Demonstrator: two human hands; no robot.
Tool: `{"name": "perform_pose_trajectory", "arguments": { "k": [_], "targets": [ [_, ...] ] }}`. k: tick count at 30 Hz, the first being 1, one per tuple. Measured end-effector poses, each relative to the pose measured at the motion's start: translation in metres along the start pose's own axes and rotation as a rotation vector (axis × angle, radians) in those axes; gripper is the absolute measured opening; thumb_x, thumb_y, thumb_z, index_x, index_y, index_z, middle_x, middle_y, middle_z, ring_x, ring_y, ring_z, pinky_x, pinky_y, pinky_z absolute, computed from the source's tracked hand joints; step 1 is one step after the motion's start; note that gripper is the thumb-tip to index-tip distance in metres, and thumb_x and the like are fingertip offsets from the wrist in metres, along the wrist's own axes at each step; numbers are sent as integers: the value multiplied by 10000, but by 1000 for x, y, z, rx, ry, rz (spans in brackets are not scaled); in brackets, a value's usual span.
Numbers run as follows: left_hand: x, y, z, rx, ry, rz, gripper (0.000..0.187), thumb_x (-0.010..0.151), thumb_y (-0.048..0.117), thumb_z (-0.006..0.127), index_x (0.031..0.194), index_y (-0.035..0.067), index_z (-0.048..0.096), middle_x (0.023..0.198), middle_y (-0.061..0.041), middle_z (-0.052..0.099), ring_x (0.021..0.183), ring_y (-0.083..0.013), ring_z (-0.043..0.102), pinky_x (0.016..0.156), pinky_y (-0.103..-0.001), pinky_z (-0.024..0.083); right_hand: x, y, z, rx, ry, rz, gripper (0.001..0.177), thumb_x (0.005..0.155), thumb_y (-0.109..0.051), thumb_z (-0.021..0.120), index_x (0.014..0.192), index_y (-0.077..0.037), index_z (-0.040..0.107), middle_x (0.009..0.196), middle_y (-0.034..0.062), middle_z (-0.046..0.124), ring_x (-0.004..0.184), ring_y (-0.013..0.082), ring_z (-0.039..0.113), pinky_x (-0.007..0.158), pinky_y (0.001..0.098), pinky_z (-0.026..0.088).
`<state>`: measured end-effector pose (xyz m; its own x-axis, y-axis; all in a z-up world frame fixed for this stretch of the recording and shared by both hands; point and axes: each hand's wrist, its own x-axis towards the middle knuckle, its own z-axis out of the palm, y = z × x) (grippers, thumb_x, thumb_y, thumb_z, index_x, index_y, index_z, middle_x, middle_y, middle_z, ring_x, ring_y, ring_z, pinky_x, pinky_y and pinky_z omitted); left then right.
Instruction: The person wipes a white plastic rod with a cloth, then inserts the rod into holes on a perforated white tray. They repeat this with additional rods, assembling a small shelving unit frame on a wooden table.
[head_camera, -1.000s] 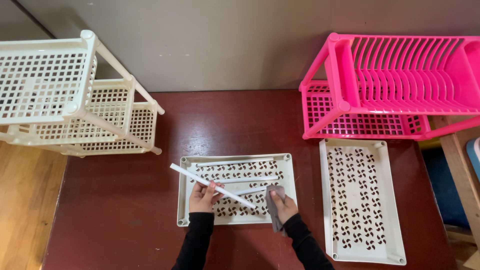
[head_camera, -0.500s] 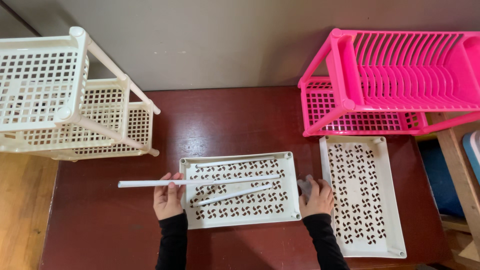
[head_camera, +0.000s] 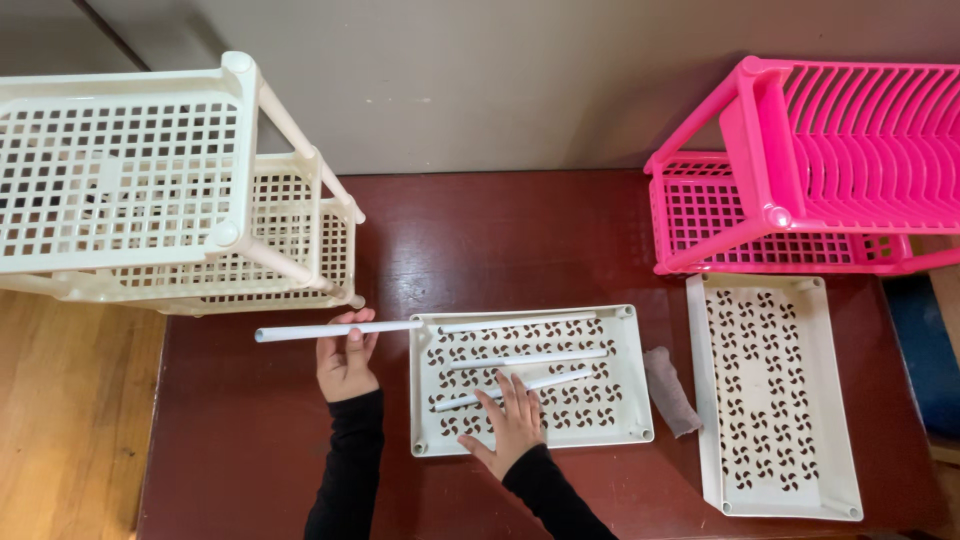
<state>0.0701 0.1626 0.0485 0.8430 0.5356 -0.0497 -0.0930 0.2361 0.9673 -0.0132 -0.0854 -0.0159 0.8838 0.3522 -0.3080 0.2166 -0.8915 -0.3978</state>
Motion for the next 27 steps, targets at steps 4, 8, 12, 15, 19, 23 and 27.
{"name": "perform_pose_trajectory", "arguments": {
  "k": [4,8,12,15,19,23,27],
  "targets": [
    [8,3,5,88,-93,52,232,1046,89,574,1266,21,604,1228,-114,699,1185,-187,664,1036,-329,560,6,-21,-9,-115,-140,16,935,877,-832,421,1579,-228,289,1665,198,49,1527,441,2,1173,714,55],
    [16,8,6,305,-218,113,180,1043,69,585,1211,22,630,1178,-92,738,1129,-153,684,1007,-273,540,10,-26,-18,-195,-226,51,964,885,-849,348,1610,-228,220,1680,196,12,1533,451,-41,1154,740,30],
    [28,9,5,382,-353,142,160,1031,61,594,1177,30,649,1135,-70,743,1082,-134,713,958,-259,552,12,-31,-18,-199,-225,103,933,882,-843,338,1613,-275,218,1689,162,30,1540,425,-32,1166,739,35],
    [38,7,8,493,-465,168,146,1013,79,625,1147,21,646,1081,-72,764,1021,-145,750,893,-270,588,13,-32,-18,-201,-238,129,913,881,-842,348,1607,-302,222,1695,144,52,1550,413,-17,1172,736,49],
    [40,6,14,607,-542,265,153,973,81,670,1111,20,648,1040,-98,767,1007,-185,776,853,-286,598,14,-33,-20,-197,-247,150,909,877,-842,351,1607,-316,220,1694,138,76,1550,413,-9,1175,734,59],
    [40,8,17,672,-544,285,140,963,89,685,1085,32,649,1013,-104,773,978,-201,787,818,-283,600,16,-35,-23,-186,-264,167,904,877,-837,344,1610,-324,214,1697,129,83,1553,408,-8,1177,738,62],
    [40,6,20,670,-533,333,163,952,103,698,1089,31,648,1027,-117,762,962,-214,780,791,-292,614,18,-34,-24,-172,-301,168,899,889,-833,338,1613,-319,194,1695,138,69,1551,407,-18,1177,734,57]
  ]
}}
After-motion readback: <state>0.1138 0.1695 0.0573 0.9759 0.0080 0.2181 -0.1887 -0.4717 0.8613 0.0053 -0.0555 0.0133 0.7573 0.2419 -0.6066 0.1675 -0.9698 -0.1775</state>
